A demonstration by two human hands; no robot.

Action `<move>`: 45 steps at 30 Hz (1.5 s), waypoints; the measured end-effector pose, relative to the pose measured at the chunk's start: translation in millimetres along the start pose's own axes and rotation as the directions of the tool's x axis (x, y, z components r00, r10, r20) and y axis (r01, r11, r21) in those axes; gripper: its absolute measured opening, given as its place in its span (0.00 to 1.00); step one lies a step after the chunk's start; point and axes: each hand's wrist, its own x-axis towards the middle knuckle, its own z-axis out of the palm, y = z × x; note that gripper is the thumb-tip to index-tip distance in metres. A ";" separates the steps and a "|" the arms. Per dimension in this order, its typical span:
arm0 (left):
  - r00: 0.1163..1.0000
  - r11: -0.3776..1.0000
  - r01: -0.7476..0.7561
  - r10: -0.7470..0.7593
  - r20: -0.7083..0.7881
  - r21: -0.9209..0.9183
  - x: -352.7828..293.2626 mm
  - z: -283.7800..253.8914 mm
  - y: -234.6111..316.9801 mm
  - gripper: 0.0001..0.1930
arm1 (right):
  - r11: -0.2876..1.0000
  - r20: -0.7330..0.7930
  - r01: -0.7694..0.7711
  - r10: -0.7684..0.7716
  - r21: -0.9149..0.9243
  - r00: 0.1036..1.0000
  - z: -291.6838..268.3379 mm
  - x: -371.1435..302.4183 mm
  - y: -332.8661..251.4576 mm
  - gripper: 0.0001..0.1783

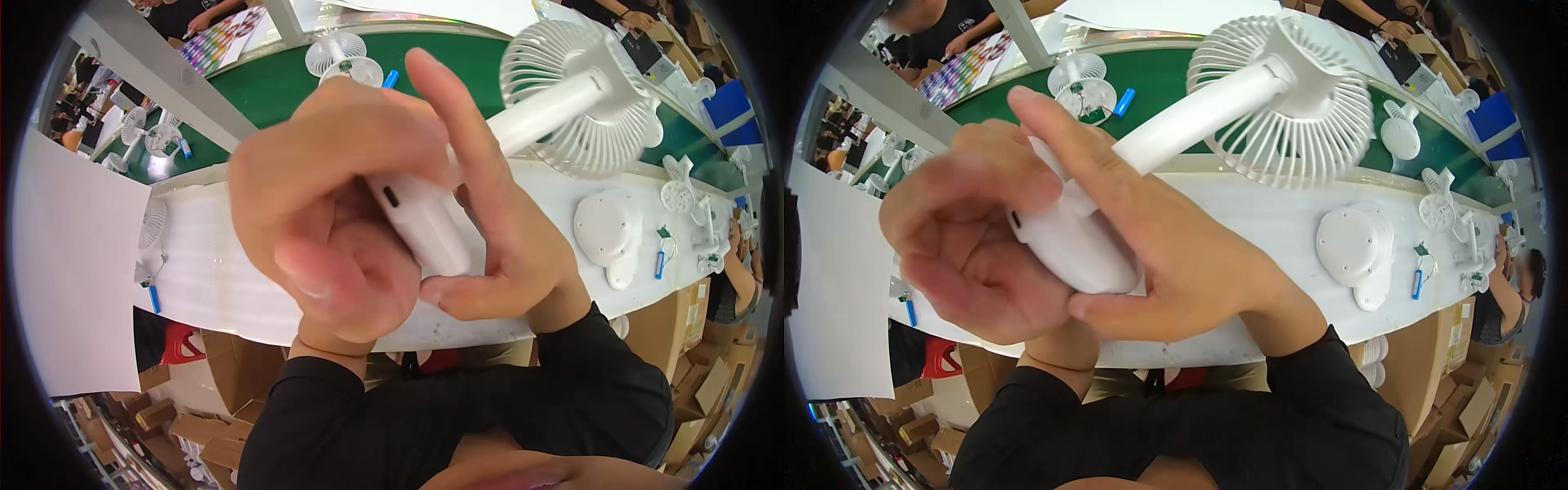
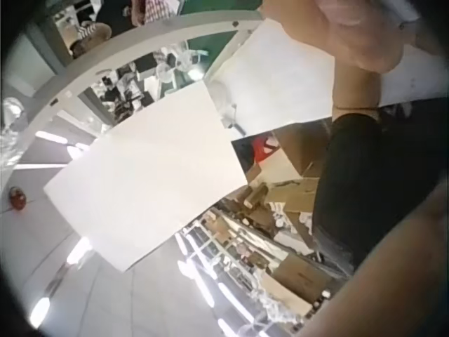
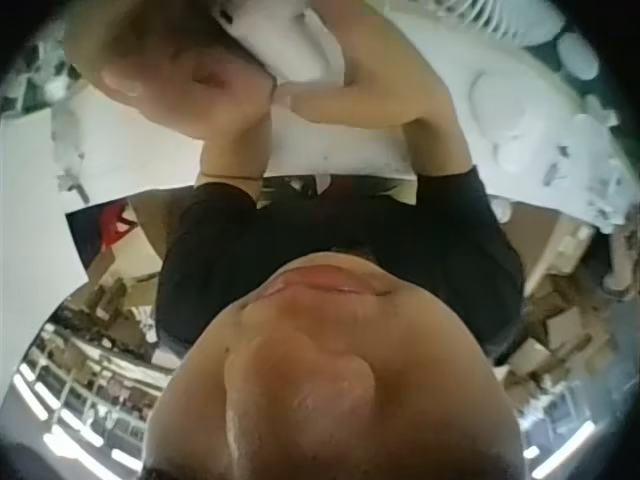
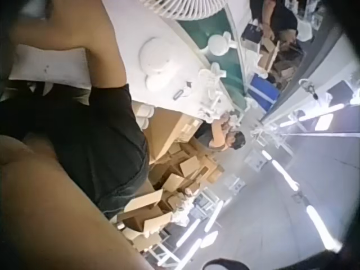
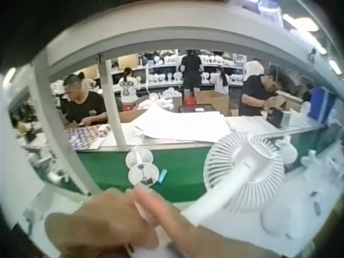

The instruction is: The recorder is assembling multiple portable electric fans by connecting circuit boards, batteries, and attaching the outer casings.

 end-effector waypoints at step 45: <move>0.783 0.860 0.509 -0.451 -0.427 0.025 1.9 -51.4 -42.4 0.08 | 0.637 -0.423 -0.689 0.549 -0.346 0.721 -53.5 32.1 182.0 0.20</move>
